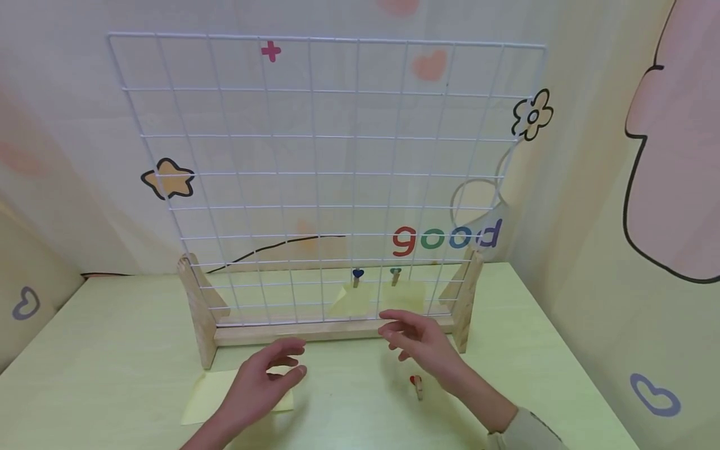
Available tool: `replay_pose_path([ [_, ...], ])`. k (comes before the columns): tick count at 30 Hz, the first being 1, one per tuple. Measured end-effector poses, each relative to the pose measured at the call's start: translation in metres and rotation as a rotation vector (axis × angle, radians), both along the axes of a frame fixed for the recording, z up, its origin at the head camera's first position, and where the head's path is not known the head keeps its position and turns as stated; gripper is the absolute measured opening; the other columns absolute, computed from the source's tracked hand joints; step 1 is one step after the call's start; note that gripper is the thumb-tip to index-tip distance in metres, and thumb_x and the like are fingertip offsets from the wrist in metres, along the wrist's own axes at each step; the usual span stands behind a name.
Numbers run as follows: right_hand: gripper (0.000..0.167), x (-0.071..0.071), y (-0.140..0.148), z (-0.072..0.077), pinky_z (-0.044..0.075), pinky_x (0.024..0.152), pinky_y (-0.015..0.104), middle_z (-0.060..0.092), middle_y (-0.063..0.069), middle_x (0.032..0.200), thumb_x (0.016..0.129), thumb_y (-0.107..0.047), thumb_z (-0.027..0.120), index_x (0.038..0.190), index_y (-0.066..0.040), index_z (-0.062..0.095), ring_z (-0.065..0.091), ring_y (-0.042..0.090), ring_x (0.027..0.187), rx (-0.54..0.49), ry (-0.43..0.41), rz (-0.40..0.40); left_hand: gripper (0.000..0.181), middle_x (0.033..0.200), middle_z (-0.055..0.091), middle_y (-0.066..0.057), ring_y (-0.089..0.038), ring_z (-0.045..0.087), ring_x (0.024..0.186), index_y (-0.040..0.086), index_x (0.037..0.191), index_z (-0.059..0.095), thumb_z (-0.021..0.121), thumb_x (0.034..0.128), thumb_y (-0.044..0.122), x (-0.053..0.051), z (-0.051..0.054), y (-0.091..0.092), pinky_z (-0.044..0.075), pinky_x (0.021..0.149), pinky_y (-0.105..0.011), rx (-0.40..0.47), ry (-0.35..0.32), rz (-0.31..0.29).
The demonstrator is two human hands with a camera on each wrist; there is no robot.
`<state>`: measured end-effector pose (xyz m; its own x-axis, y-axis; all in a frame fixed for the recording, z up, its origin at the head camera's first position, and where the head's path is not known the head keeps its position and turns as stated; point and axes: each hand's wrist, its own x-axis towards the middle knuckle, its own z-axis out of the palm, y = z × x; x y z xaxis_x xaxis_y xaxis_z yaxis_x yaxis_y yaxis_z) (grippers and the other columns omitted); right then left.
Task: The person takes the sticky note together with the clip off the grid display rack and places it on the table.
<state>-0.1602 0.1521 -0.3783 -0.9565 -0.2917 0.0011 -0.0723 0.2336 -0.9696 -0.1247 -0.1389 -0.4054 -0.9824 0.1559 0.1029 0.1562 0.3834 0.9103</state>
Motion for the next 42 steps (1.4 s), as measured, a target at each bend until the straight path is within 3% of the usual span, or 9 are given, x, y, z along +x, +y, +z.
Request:
replay_pose_path([
  [9, 0.048, -0.005, -0.011, 0.005, 0.054, 0.068, 0.026, 0.063, 0.022, 0.120, 0.095, -0.018, 0.062, 0.139, -0.005, 0.048, 0.064, 0.019, 0.084, -0.039, 0.038, 0.011, 0.040, 0.123, 0.063, -0.007, -0.032, 0.059, 0.112, 0.015, 0.123, 0.061, 0.073, 0.0850, 0.009, -0.014, -0.001, 0.010, 0.054, 0.082, -0.024, 0.108, 0.037, -0.002],
  [16, 0.052, -0.014, -0.021, 0.009, 0.055, 0.068, 0.027, 0.065, 0.017, 0.118, 0.094, -0.016, 0.063, 0.142, -0.013, 0.045, 0.064, 0.018, 0.080, -0.057, 0.047, -0.036, 0.046, 0.130, 0.058, -0.012, -0.034, 0.054, 0.119, 0.015, 0.130, 0.056, 0.071, 0.0864, 0.009, -0.024, 0.001, 0.022, 0.052, 0.088, -0.025, 0.164, 0.039, -0.022],
  [23, 0.052, -0.026, -0.031, 0.012, 0.055, 0.073, 0.033, 0.066, 0.017, 0.117, 0.094, -0.015, 0.063, 0.143, -0.017, 0.045, 0.062, 0.019, 0.078, -0.092, 0.039, -0.073, 0.052, 0.133, 0.056, -0.011, -0.035, 0.051, 0.123, 0.013, 0.135, 0.052, 0.071, 0.0867, 0.008, -0.032, 0.000, 0.036, 0.050, 0.096, -0.040, 0.194, 0.036, -0.017],
  [31, 0.059, -0.039, -0.041, 0.016, 0.052, 0.067, 0.027, 0.067, 0.015, 0.114, 0.094, -0.012, 0.061, 0.148, -0.023, 0.038, 0.062, 0.021, 0.077, -0.111, 0.046, -0.077, 0.053, 0.135, 0.054, -0.012, -0.035, 0.049, 0.125, 0.021, 0.136, 0.051, 0.070, 0.0877, 0.012, -0.043, -0.003, 0.047, 0.048, 0.099, -0.044, 0.228, 0.019, -0.015],
  [42, 0.062, -0.051, -0.052, 0.018, 0.052, 0.064, 0.026, 0.070, 0.012, 0.109, 0.096, -0.015, 0.059, 0.151, -0.015, 0.031, 0.059, 0.017, 0.073, -0.092, 0.069, -0.069, 0.052, 0.137, 0.053, -0.014, -0.035, 0.051, 0.124, 0.015, 0.139, 0.050, 0.068, 0.0903, 0.014, -0.055, -0.003, 0.059, 0.048, 0.099, -0.046, 0.217, 0.034, -0.009],
])
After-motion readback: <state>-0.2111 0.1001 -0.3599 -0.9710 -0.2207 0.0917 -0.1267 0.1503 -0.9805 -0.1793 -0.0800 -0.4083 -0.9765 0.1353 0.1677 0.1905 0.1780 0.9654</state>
